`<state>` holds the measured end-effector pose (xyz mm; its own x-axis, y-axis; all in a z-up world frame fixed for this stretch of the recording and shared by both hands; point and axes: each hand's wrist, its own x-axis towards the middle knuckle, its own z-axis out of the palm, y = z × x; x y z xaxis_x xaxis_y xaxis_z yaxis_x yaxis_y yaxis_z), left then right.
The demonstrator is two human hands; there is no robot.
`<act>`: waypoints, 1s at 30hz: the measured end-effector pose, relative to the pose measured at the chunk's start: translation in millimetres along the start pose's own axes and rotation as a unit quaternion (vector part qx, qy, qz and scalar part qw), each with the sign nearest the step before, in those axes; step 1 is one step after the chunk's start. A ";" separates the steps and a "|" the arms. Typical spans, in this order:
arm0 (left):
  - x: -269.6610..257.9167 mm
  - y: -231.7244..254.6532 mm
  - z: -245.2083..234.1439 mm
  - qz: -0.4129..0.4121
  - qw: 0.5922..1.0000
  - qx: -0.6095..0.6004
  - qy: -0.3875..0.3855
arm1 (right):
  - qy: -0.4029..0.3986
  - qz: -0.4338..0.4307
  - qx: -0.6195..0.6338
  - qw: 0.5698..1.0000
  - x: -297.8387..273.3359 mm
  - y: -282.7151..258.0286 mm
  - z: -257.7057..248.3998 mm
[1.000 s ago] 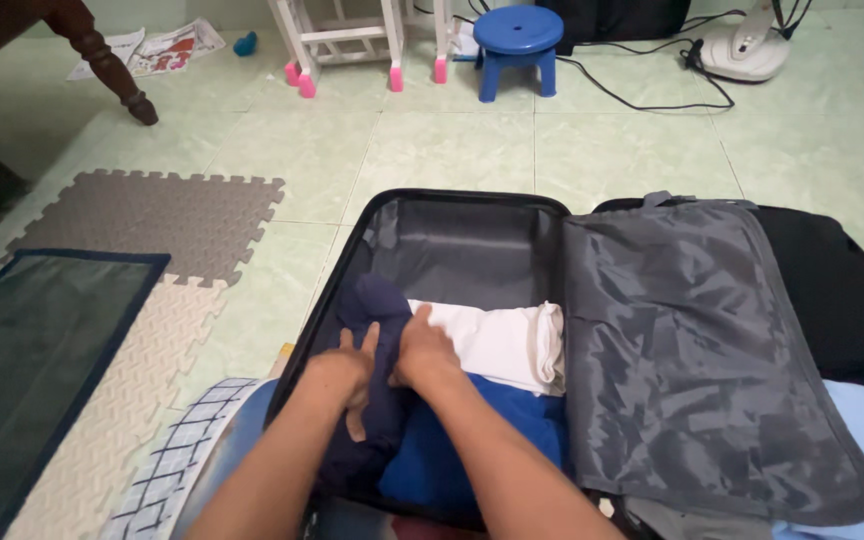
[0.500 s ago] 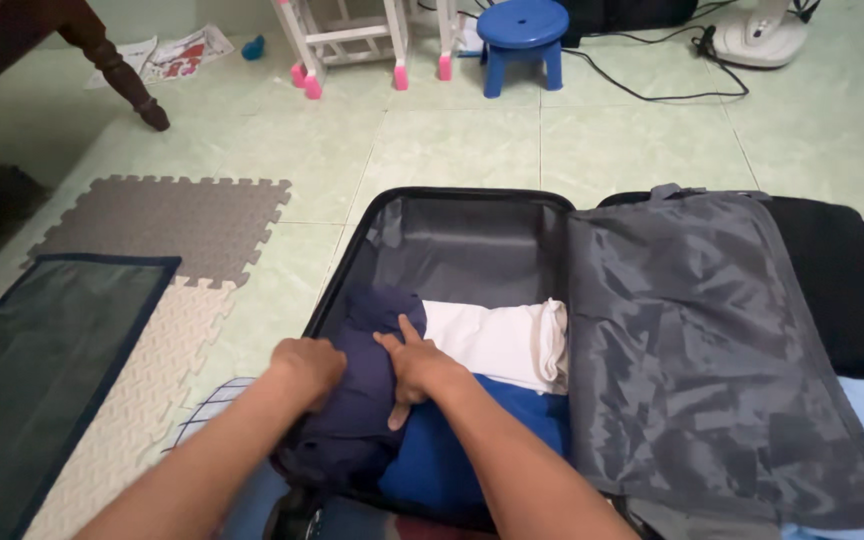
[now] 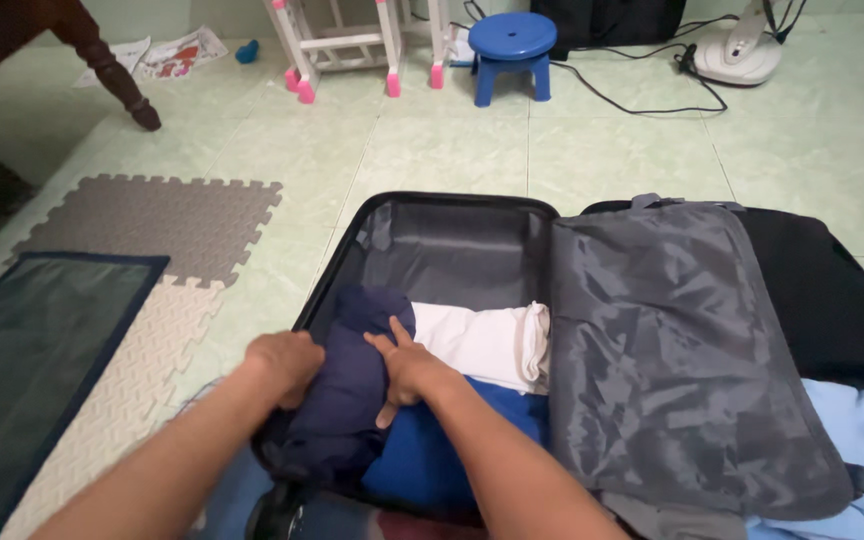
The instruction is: The person folds various clothing items including a blue shirt, white shirt, dark blue shirt, and black shirt, then places them into an open suitcase. The person retrieves clothes from a wardrobe and folds them before packing.
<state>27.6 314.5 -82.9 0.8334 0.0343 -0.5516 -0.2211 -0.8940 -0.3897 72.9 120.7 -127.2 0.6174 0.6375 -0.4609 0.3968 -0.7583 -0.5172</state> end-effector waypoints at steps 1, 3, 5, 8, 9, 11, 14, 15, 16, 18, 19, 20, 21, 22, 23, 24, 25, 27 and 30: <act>-2.9 -7.0 -4.5 0.011 1.000 -0.022 -0.001 | -0.003 0.000 -0.003 1.000 1.5 0.0 0.7; -6.3 -16.1 -15.3 0.024 0.997 -0.079 0.013 | -0.005 -0.002 -0.007 1.000 2.8 2.1 0.4; -9.2 -21.4 -25.5 0.023 0.988 -0.149 0.041 | -0.002 -0.010 -0.006 1.000 3.8 2.9 -0.8; -11.2 -20.0 -34.3 -0.006 0.980 -0.193 -0.037 | -0.001 -0.014 -0.016 1.000 6.8 1.3 -0.5; -9.7 -17.8 -35.9 -0.004 0.981 -0.193 -0.028 | -0.003 -0.014 -0.016 1.000 8.1 2.3 -0.3; -5.4 -14.0 -35.7 0.002 0.981 -0.192 -0.009 | -0.007 -0.012 -0.015 1.000 11.6 5.1 1.0; -1.1 -18.4 -29.8 -0.012 0.969 -0.240 0.057 | -0.013 -0.007 -0.020 1.000 19.5 6.9 2.3; -0.3 -20.1 -27.0 -0.011 0.967 -0.245 0.069 | -0.024 -0.020 -0.053 0.998 21.4 6.6 2.2; 1.2 -21.6 -25.3 -0.011 0.965 -0.250 0.080 | -0.034 -0.033 -0.086 0.995 23.0 5.4 1.2; 2.0 -27.0 -23.1 -0.024 0.961 -0.261 0.085 | -0.063 -0.046 -0.142 0.987 29.0 -1.8 -10.0; 1.6 -26.8 -20.9 -0.034 0.960 -0.268 0.075 | -0.084 -0.043 -0.162 0.982 30.4 -5.7 -16.8; 0.8 -24.3 -18.8 -0.044 0.958 -0.276 0.064 | -0.105 -0.040 -0.182 0.977 32.1 -13.4 -21.4; 1.8 -22.4 -20.8 -0.052 0.965 -0.249 0.065 | -0.104 0.005 -0.179 0.978 33.0 -21.5 -27.8; 2.1 -20.1 -23.1 -0.060 0.971 -0.222 0.066 | -0.103 0.050 -0.176 0.978 32.1 -28.0 -34.2; 4.0 -18.8 -28.2 -0.065 0.977 -0.193 0.070 | -0.098 0.097 -0.172 0.975 31.3 -34.4 -40.0; 4.5 -19.5 -32.4 -0.071 0.973 -0.214 0.053 | -0.058 0.092 -0.159 0.981 31.8 -43.8 -40.4; 4.5 -16.0 -34.2 -0.072 0.968 -0.236 0.033 | -0.022 0.090 -0.145 0.985 30.7 -51.5 -35.0; 4.8 -10.3 -37.4 -0.071 0.969 -0.237 0.008 | 0.059 0.077 -0.113 0.989 29.0 -60.1 -18.3; 6.6 -6.1 -38.3 -0.061 0.981 -0.186 -0.013 | 0.174 0.048 -0.070 0.981 28.0 -56.8 15.0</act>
<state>53.9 303.0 -55.9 0.8281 0.1588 -0.5376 0.0838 -0.9833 -0.1615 57.4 183.8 -121.5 0.8416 0.4949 -0.2163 0.3995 -0.8399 -0.3672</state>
